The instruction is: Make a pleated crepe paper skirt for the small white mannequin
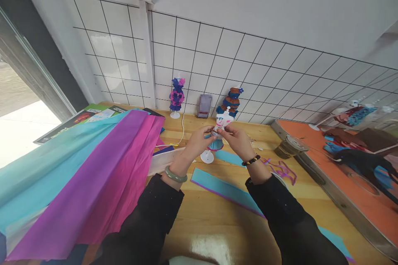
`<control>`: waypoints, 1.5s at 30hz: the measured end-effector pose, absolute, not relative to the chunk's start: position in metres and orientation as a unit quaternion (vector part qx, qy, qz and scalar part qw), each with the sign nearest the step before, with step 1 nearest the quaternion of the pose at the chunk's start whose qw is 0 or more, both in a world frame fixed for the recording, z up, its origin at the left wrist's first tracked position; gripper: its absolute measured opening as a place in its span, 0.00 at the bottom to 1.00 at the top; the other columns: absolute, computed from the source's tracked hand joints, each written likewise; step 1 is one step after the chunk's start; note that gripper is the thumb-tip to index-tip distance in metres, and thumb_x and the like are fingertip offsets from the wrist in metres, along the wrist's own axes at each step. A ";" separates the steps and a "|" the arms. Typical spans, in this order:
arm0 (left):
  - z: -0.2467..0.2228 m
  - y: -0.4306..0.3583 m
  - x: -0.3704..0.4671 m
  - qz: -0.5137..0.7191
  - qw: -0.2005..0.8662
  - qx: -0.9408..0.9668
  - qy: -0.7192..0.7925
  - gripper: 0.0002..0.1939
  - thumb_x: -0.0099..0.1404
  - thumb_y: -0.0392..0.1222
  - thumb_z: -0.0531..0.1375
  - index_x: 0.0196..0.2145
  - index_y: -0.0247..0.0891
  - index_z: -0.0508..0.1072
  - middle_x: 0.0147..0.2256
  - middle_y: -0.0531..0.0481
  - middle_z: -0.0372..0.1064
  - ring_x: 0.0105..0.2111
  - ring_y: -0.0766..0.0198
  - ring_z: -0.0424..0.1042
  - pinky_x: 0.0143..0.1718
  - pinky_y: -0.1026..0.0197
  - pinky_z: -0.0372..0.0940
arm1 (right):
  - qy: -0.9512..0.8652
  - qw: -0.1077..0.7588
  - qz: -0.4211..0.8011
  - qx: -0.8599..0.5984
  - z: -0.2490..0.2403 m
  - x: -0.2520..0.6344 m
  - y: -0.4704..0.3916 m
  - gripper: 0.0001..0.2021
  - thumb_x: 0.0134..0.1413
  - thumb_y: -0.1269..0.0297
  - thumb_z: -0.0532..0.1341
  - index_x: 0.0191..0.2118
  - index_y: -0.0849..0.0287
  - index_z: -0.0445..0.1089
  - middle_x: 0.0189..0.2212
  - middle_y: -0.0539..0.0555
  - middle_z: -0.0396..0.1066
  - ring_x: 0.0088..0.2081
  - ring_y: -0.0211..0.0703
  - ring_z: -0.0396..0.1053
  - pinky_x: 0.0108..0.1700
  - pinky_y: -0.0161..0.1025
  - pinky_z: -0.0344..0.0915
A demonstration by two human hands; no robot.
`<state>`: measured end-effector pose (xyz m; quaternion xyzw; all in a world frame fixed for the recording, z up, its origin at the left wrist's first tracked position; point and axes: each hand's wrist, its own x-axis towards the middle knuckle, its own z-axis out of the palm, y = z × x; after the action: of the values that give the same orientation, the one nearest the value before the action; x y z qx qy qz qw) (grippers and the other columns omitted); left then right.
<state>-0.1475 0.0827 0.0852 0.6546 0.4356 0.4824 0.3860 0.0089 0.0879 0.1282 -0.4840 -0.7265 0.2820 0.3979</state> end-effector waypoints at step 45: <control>0.118 0.074 -0.211 0.539 0.311 0.589 0.515 0.16 0.55 0.52 0.62 0.32 0.34 0.74 0.29 0.48 0.74 0.29 0.66 0.71 0.33 0.64 0.64 | -0.633 0.274 0.215 -0.692 0.023 0.122 -0.038 0.21 0.56 0.48 0.52 0.35 0.61 0.73 0.21 0.53 0.70 0.25 0.43 0.67 0.27 0.37 0.61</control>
<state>-0.2109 0.0740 0.1177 0.5893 0.5155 0.5387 0.3112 0.1220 -0.0380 0.0233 -0.6917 -0.6328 0.2146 0.2741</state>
